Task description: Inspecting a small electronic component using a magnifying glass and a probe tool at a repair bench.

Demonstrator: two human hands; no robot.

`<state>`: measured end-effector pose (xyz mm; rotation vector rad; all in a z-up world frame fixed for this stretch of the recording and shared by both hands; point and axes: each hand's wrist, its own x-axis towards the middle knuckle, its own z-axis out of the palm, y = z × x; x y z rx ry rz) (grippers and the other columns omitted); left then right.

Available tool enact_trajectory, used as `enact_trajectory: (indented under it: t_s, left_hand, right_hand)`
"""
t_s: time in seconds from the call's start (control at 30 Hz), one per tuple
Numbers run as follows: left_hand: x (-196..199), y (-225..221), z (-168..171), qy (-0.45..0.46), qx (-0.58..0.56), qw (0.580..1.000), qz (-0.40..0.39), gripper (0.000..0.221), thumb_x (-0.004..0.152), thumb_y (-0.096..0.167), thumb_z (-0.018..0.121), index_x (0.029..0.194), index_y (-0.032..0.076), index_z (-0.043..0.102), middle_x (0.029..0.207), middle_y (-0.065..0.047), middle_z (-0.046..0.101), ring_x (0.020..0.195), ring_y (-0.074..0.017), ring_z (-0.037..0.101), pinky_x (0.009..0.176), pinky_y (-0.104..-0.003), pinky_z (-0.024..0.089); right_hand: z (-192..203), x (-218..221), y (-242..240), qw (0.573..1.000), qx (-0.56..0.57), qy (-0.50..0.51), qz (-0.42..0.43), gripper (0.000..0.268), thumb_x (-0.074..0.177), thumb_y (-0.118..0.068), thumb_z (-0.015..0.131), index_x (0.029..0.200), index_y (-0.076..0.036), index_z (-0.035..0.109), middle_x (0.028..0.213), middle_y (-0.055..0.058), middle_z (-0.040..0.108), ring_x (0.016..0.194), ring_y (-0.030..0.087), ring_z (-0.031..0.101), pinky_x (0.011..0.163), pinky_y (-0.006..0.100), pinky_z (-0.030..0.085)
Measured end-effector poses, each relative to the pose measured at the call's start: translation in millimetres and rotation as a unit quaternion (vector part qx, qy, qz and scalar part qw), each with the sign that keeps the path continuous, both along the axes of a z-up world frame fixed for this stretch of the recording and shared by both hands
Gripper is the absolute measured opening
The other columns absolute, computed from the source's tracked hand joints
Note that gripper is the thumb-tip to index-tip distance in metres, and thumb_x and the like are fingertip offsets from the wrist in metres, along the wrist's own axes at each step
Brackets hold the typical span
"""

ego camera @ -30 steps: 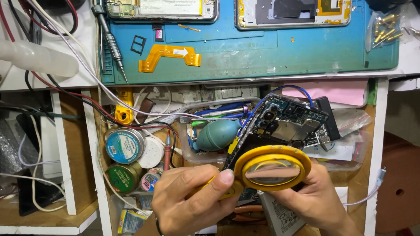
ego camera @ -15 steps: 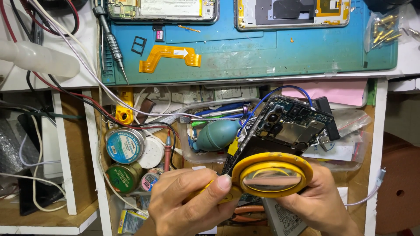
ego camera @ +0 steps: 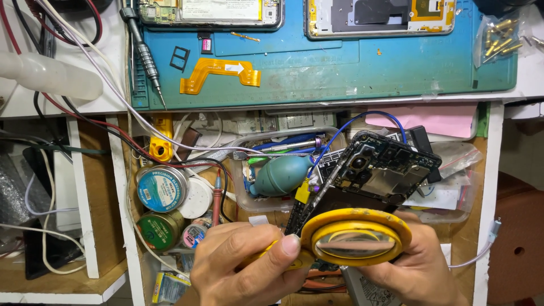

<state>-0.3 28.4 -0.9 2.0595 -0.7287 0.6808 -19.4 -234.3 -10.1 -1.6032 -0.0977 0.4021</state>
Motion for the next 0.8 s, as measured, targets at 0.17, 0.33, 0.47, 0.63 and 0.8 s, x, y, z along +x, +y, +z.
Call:
enact_trajectory:
  t_s: [0.17, 0.33, 0.47, 0.63, 0.8]
  left_hand:
    - [-6, 2, 13, 0.049, 0.01, 0.999, -0.005, 0.05, 0.094, 0.023, 0.086, 0.133, 0.017, 0.057, 0.099, -0.002, 0.068, 0.07, -0.0106, 0.065, 0.064, -0.024, 0.065]
    - [-9, 2, 17, 0.078, 0.015, 0.997, -0.005, 0.053, 0.095, 0.025, 0.088, 0.136, 0.019, 0.055, 0.1, -0.002, 0.067, 0.07, -0.0109, 0.063, 0.065, -0.025, 0.065]
    - [-7, 0, 14, 0.055, 0.003, 0.998, -0.003, 0.05, 0.095, 0.025, 0.086, 0.134, 0.019, 0.056, 0.1, -0.001, 0.068, 0.067, -0.0105, 0.063, 0.062, -0.024, 0.063]
    - [-10, 1, 17, 0.067, 0.011, 0.998, -0.003, 0.05, 0.096, 0.024, 0.084, 0.137, 0.02, 0.055, 0.103, -0.001, 0.067, 0.067, -0.0105, 0.062, 0.063, -0.024, 0.061]
    - [-11, -2, 15, 0.054, 0.006, 0.999, 0.006, 0.045, 0.098, 0.02, 0.077, 0.137, 0.02, 0.055, 0.1, 0.0, 0.067, 0.069, -0.0094, 0.066, 0.063, -0.023, 0.062]
  right_hand:
    - [-22, -15, -17, 0.998, -0.067, -0.021, -0.005, 0.034, 0.079, -0.043, 0.078, 0.094, -0.013, 0.087, 0.089, -0.002, 0.089, 0.075, 0.01, 0.072, 0.076, 0.025, 0.052]
    - [-19, -12, -17, 0.99, -0.124, -0.06, 0.015, 0.038, 0.081, -0.054, 0.073, 0.091, -0.02, 0.087, 0.087, -0.007, 0.089, 0.068, 0.008, 0.066, 0.075, 0.026, 0.046]
    - [-18, -12, -18, 0.991, -0.129, -0.037, 0.008, 0.041, 0.078, -0.055, 0.075, 0.089, -0.017, 0.087, 0.08, -0.004, 0.086, 0.066, 0.01, 0.067, 0.064, 0.025, 0.051]
    - [1, 3, -5, 0.992, -0.119, -0.043, 0.019, 0.043, 0.08, -0.056, 0.072, 0.086, -0.015, 0.083, 0.074, -0.002, 0.08, 0.064, 0.01, 0.07, 0.059, 0.025, 0.054]
    - [14, 11, 2, 0.993, -0.105, -0.034, 0.031, 0.044, 0.083, -0.056, 0.071, 0.076, -0.014, 0.081, 0.066, -0.005, 0.077, 0.059, 0.007, 0.065, 0.051, 0.023, 0.049]
